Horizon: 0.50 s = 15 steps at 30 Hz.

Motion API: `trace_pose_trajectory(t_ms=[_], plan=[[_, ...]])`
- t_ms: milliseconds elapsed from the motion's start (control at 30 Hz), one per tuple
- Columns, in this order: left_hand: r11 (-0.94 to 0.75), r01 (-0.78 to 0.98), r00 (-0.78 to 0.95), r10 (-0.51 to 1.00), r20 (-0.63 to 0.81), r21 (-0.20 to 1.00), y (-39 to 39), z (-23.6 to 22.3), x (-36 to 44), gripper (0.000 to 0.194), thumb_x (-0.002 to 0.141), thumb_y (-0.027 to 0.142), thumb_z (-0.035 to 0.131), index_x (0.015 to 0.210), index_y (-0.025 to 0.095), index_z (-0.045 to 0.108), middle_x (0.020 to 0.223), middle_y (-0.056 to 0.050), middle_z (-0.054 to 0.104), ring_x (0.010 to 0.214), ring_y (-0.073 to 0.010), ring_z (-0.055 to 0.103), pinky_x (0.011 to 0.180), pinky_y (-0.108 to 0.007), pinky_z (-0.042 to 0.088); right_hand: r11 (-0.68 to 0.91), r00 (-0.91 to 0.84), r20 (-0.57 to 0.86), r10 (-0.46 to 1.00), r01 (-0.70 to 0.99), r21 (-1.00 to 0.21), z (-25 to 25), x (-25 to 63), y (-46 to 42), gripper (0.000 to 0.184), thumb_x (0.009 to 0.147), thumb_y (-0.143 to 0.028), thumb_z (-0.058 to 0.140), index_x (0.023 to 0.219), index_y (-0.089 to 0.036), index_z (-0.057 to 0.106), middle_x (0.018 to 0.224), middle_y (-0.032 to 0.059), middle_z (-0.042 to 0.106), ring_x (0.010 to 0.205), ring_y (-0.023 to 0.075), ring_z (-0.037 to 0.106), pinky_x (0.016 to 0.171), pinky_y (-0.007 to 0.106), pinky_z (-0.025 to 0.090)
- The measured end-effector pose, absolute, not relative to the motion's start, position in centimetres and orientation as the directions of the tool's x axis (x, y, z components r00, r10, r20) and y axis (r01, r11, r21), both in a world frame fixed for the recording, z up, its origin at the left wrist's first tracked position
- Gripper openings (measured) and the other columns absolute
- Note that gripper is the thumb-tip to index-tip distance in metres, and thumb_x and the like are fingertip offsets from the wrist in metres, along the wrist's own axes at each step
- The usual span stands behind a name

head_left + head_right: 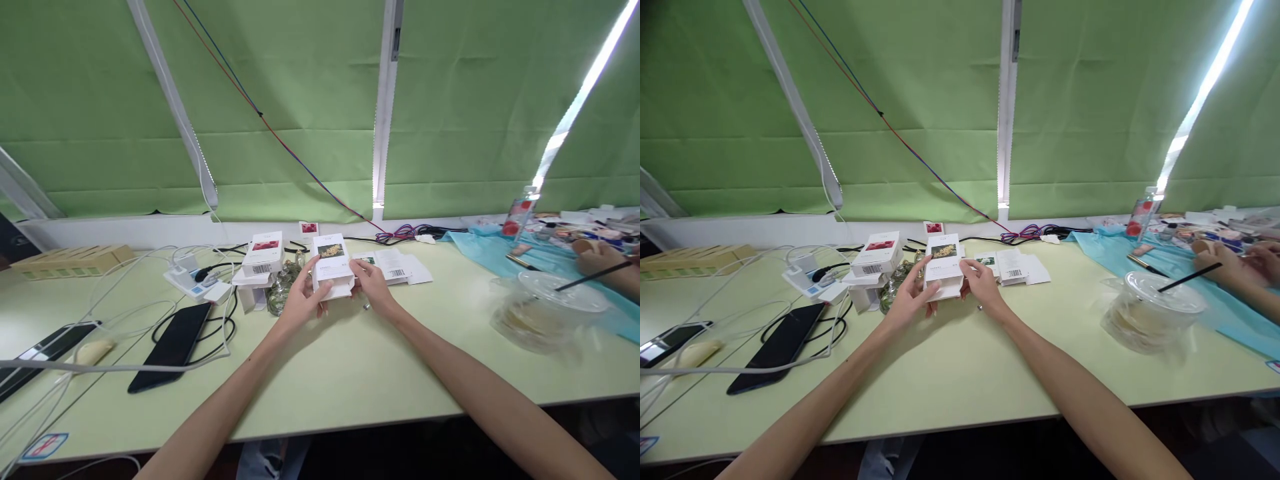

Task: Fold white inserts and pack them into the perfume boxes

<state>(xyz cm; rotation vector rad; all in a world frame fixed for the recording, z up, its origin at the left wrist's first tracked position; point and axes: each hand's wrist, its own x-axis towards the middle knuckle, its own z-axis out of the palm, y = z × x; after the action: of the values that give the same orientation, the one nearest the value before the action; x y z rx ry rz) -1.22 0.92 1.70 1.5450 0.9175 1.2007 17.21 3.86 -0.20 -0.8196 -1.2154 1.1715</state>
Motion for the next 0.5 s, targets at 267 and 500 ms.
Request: trace_pose_trajectory(t_ms=[267,500], plan=[[-0.231,-0.027,0.185,0.955,0.232,0.973,1.19,1.73,-1.31,0.093,0.078,0.054,0.076,0.152,0.025,0.029,0.061,0.003,0.063,0.041,-0.0162,0.059,0.036,-0.023,0.045,0.233,-0.268,0.309,0.913,-0.280,-0.931,0.02,17.47,3.60,0.063,0.085,-0.053,0.068,0.141,-0.034,0.046,0.077,-0.0026,0.066,0.056,0.0117,0.060,0.052,0.026,0.052],[-0.242,-0.016,0.194,0.951,0.240,0.970,1.14,1.67,-1.16,0.090,0.080,0.058,0.072,0.150,0.024,0.028,0.057,0.003,0.063,0.042,-0.0176,0.059,0.037,-0.024,0.045,0.244,-0.316,0.309,0.897,-0.229,-0.943,0.23,17.67,3.11,0.060,0.085,-0.051,0.070,0.138,-0.033,0.050,0.084,-0.0022,0.065,0.061,0.0113,0.061,0.058,0.026,0.052]])
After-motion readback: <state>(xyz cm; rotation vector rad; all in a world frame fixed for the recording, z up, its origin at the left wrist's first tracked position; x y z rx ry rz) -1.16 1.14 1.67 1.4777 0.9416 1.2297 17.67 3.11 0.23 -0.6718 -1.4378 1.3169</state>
